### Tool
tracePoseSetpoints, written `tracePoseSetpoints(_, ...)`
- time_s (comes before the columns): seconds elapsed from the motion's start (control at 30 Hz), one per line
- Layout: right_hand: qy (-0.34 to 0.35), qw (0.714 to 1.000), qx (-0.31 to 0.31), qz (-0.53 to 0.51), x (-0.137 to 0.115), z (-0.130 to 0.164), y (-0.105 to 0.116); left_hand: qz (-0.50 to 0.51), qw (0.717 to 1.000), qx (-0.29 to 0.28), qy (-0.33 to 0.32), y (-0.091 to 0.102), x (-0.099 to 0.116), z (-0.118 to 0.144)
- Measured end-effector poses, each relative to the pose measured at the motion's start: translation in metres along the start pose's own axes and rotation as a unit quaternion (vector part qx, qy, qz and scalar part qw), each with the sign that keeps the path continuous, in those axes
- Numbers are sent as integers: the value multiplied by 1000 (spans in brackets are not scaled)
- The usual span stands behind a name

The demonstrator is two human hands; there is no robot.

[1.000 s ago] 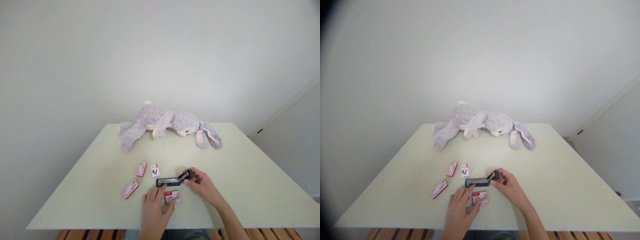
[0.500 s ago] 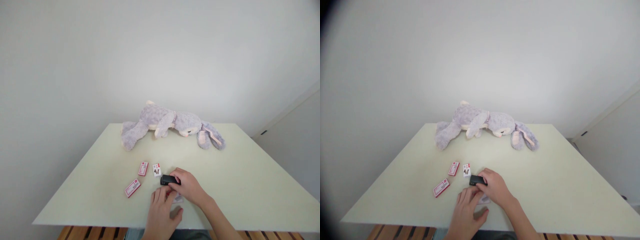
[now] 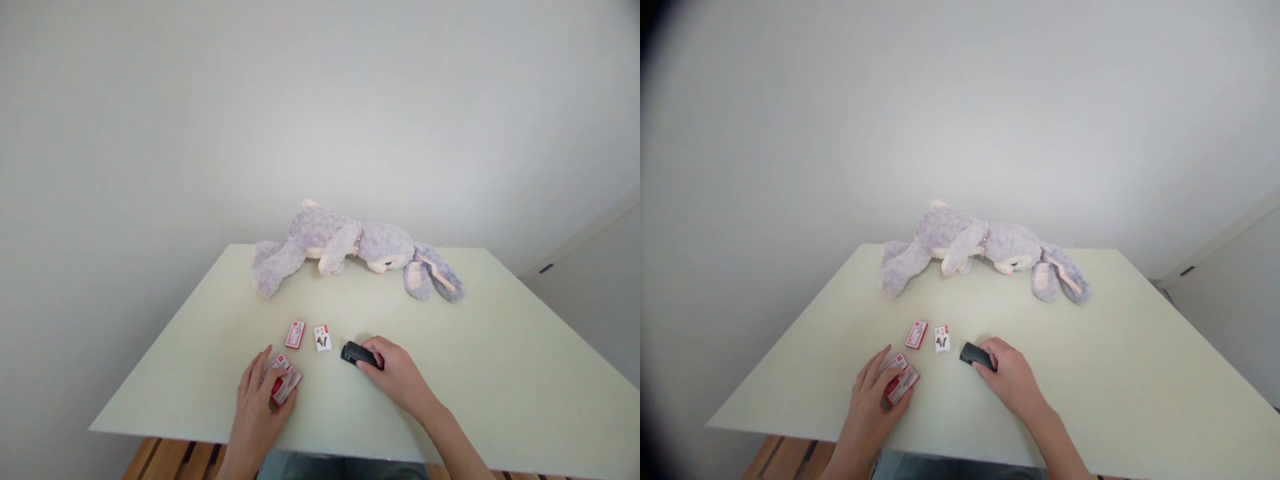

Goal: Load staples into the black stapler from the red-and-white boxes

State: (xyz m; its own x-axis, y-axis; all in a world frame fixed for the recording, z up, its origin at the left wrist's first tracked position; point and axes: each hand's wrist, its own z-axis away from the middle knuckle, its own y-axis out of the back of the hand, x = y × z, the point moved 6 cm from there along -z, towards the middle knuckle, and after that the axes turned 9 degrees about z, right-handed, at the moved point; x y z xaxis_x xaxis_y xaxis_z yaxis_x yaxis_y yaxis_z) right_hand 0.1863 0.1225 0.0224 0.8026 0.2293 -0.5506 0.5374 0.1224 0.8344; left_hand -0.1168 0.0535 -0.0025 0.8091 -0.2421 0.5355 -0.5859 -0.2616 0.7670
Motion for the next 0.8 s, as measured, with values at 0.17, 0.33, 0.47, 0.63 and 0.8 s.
tracePoseSetpoints(0.17, -40, 999, 0, -19, 3, 3, -2, 48, 997, -55, -5, -11, -9, -29)
tracePoseSetpoints(0.33, -82, 993, 52, -64, 8, -15, -18, 50, 997, -60, -1, -26, 0, -47)
tracePoseSetpoints(0.47, -73, 988, 54, -124, -9, -35, -41, 52, 998, -40, 19, -40, 15, -37)
tracePoseSetpoints(0.63, -60, 980, 47, -184, -31, -29, -64, 44, 998, 24, 36, -53, 42, -21)
tracePoseSetpoints(0.8, -50, 958, 22, -280, -32, 1, -74, 58, 998, 29, 18, -64, 58, -24)
